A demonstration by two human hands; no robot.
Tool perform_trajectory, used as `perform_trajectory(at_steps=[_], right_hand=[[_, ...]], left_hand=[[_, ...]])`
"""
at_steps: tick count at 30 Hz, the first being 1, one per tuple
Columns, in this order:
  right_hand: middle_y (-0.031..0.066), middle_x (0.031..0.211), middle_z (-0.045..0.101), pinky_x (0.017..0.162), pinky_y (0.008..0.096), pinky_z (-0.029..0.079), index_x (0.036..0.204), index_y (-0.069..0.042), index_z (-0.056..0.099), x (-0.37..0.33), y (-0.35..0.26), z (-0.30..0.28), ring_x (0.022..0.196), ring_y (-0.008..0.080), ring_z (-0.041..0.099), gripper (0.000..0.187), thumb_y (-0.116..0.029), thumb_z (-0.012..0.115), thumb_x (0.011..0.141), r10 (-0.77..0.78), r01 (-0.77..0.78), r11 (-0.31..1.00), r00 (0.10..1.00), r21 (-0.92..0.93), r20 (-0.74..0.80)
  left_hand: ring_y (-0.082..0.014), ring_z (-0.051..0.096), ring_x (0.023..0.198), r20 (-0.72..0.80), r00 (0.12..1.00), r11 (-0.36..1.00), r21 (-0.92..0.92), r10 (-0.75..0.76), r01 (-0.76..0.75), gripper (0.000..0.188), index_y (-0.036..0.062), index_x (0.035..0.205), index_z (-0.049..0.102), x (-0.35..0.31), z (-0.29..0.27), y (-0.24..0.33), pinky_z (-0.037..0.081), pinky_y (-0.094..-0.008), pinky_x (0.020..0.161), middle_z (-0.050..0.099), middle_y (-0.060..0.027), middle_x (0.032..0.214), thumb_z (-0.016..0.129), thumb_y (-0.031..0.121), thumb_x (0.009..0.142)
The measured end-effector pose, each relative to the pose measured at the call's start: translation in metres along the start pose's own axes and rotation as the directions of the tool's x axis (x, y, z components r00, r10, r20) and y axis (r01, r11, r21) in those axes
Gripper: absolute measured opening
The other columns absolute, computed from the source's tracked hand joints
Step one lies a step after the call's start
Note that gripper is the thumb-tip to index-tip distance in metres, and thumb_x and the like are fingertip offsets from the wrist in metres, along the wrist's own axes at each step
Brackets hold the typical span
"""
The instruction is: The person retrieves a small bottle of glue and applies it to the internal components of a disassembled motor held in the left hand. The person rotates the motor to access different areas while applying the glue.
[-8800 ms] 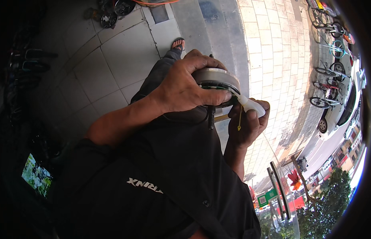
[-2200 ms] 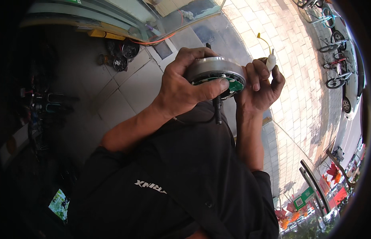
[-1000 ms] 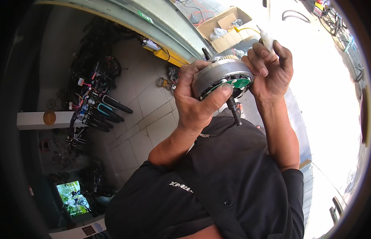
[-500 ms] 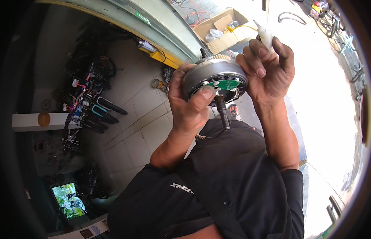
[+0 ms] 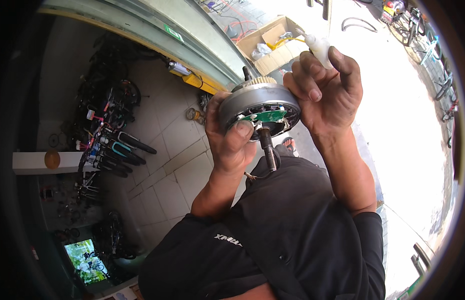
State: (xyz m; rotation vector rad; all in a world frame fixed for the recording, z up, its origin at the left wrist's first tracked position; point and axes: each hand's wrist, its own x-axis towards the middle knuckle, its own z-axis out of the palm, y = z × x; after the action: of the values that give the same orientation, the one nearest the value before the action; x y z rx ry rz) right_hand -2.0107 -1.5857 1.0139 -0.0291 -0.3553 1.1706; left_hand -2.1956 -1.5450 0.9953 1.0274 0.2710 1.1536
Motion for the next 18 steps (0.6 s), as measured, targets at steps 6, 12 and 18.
perform_trajectory(at_steps=[6,12,18], right_hand=[[0.0007,0.076,0.062,0.058,0.0257,0.036,0.108,-0.007,0.067,0.001,0.002,-0.004,0.053,0.0107,0.045,0.030,-0.035,0.060,0.099,-0.005,0.005,1.000,1.000,-0.011,-0.017],[0.0009,0.076,0.062,0.057,0.0254,0.035,0.109,-0.005,0.065,0.005,-0.002,-0.020,0.053,0.0096,0.044,0.031,-0.034,0.056,0.102,-0.014,0.014,0.999,1.000,0.034,-0.007],[0.0004,0.078,0.057,0.053,0.0236,0.033,0.118,0.003,0.063,0.003,-0.002,-0.034,0.054,0.0080,0.039,0.035,-0.027,0.057,0.102,-0.051,0.052,0.993,0.999,0.106,-0.006]], left_hand=[[-0.0177,0.065,0.108,-0.009,1.000,1.000,0.002,-0.022,0.022,0.059,0.0040,0.133,0.051,0.000,0.000,0.002,0.053,-0.0357,0.100,0.064,-0.0087,0.118,0.080,0.005,0.081],[-0.0146,0.063,0.107,-0.001,1.000,0.986,0.163,-0.018,0.018,0.055,0.0048,0.128,0.057,0.005,0.004,0.001,0.055,-0.0324,0.093,0.062,-0.0054,0.115,0.083,0.007,0.080],[-0.0137,0.068,0.090,0.018,1.000,0.940,0.341,-0.015,0.008,0.050,0.0034,0.123,0.060,0.008,0.006,0.000,0.060,-0.0286,0.074,0.061,-0.0060,0.111,0.084,0.005,0.078]])
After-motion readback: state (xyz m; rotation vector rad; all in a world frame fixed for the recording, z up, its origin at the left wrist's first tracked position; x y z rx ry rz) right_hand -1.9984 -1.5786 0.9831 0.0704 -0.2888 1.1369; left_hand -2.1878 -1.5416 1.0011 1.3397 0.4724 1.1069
